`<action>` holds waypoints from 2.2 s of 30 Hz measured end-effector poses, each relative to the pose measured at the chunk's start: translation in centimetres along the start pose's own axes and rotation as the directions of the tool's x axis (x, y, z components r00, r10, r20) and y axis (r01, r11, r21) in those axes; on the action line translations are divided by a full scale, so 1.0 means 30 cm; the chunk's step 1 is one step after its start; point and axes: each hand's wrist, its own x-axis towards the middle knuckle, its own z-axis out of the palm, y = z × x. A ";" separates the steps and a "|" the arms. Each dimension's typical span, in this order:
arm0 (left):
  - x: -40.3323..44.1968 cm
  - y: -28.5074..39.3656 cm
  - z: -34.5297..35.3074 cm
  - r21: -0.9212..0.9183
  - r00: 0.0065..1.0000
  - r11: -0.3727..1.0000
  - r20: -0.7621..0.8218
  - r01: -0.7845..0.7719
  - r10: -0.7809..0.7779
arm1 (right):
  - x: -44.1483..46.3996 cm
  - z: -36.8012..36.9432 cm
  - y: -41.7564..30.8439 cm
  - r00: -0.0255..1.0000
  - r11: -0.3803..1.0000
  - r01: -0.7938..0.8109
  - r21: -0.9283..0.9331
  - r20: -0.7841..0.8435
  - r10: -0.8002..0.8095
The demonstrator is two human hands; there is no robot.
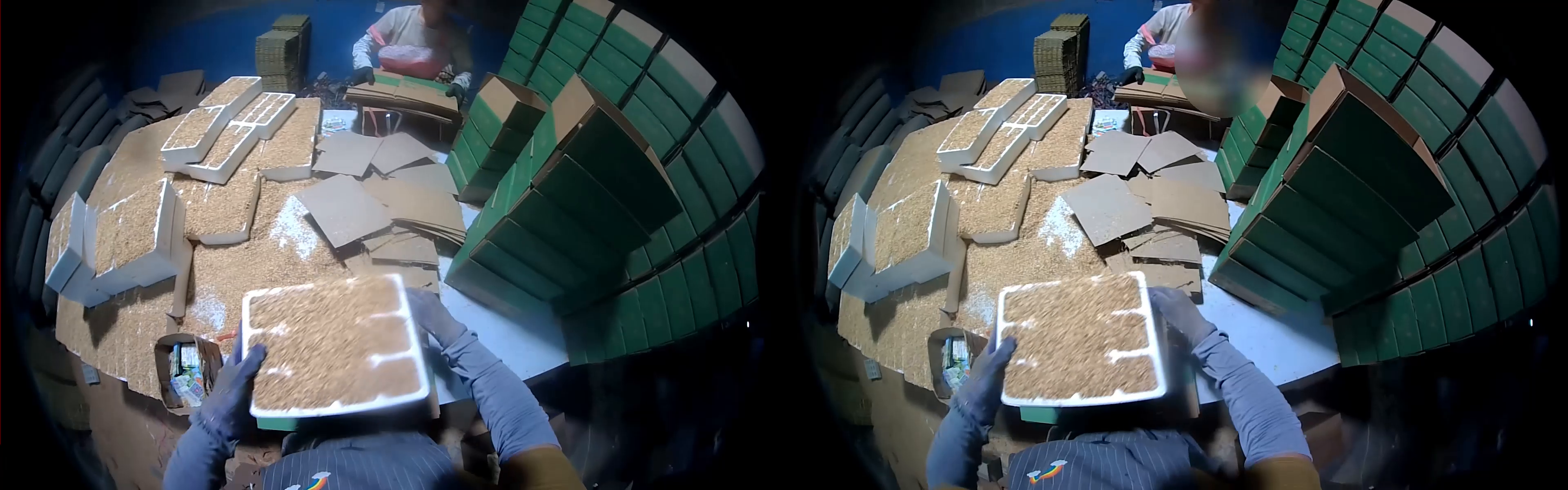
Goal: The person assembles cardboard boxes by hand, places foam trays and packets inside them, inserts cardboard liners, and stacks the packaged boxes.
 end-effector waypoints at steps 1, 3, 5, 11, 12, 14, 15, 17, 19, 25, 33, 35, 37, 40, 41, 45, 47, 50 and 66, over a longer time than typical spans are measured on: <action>-0.005 -0.027 -0.013 -0.007 1.000 1.000 -0.025 -0.015 0.015 | -0.011 0.009 -0.023 0.998 0.997 -0.051 0.058 0.030 0.049; -0.002 -0.108 -0.053 -0.040 0.999 0.999 -0.048 -0.010 0.008 | -0.028 0.062 -0.005 0.998 0.998 -0.057 0.012 0.039 0.056; 0.037 -0.189 -0.066 -0.024 0.998 1.000 -0.067 0.007 -0.008 | -0.013 -0.012 -0.060 0.967 0.973 -0.154 0.170 0.228 0.113; 0.087 -0.164 0.028 0.676 0.975 0.714 -0.221 0.180 -0.036 | 0.414 -0.020 -0.086 0.990 0.973 -0.089 -0.212 0.090 0.110; 0.082 -0.102 0.065 0.765 0.946 0.563 -0.302 0.313 -0.115 | 0.493 0.037 -0.083 0.997 0.879 0.070 -0.471 0.049 -0.053; 0.094 -0.175 0.063 0.832 0.946 0.544 -0.257 0.111 0.199 | 0.616 0.154 -0.047 0.982 0.612 0.147 -0.777 0.038 -0.187; 0.099 -0.206 0.053 0.877 0.894 0.472 -0.132 -0.096 0.428 | 0.664 0.190 0.019 0.960 0.582 0.199 -0.788 0.038 -0.276; 0.051 -0.175 0.045 0.922 0.778 0.305 -0.008 -0.237 0.628 | 0.725 0.196 0.077 0.967 0.615 0.223 -0.756 0.092 -0.237; -0.016 -0.166 -0.024 0.934 0.701 0.267 -0.027 -0.236 0.713 | 0.687 0.198 0.147 0.871 0.525 0.356 -0.773 0.072 -0.486; -0.037 -0.336 -0.619 0.784 0.500 0.581 -0.601 0.220 0.623 | 0.396 -0.011 -0.196 0.976 0.693 0.212 -0.689 0.185 -0.114; 0.109 -0.375 -0.829 0.745 0.492 0.365 -0.651 0.558 0.578 | 0.041 -0.157 -0.421 0.861 0.989 -0.091 -0.120 -0.509 0.018; 0.097 -0.401 -0.827 0.775 0.477 0.338 -0.607 0.535 0.635 | -0.057 -0.150 -0.456 0.844 0.970 -0.154 -0.189 -0.535 0.030; 0.055 -0.424 -0.864 0.837 0.666 0.355 -0.546 0.415 0.509 | -0.136 -0.138 -0.474 0.817 0.973 -0.173 -0.153 -0.574 0.055; 0.025 -0.466 -0.871 0.884 0.789 0.090 -0.453 0.459 0.415 | -0.212 -0.116 -0.491 0.782 0.972 -0.207 -0.108 -0.616 0.099; 0.022 -0.464 -0.876 0.874 0.805 -0.003 -0.447 0.486 0.391 | -0.222 -0.105 -0.498 0.774 0.973 -0.216 -0.078 -0.622 0.122; 0.003 -0.451 -0.915 0.887 0.823 0.086 -0.454 0.454 0.342 | -0.241 -0.092 -0.508 0.797 0.988 -0.135 -0.073 -0.600 0.064; -0.014 -0.442 -0.922 0.893 0.805 0.197 -0.449 0.403 0.389 | -0.243 -0.096 -0.509 0.795 0.991 -0.115 -0.066 -0.605 0.052; -0.070 -0.429 -0.881 0.910 0.693 0.295 -0.414 0.292 0.590 | -0.256 -0.112 -0.532 0.790 0.987 -0.110 -0.121 -0.613 0.012; -0.110 -0.020 -0.183 0.883 0.475 0.261 -0.050 -0.390 0.879 | -0.279 -0.016 -0.716 0.769 0.673 0.587 -0.450 0.570 -0.290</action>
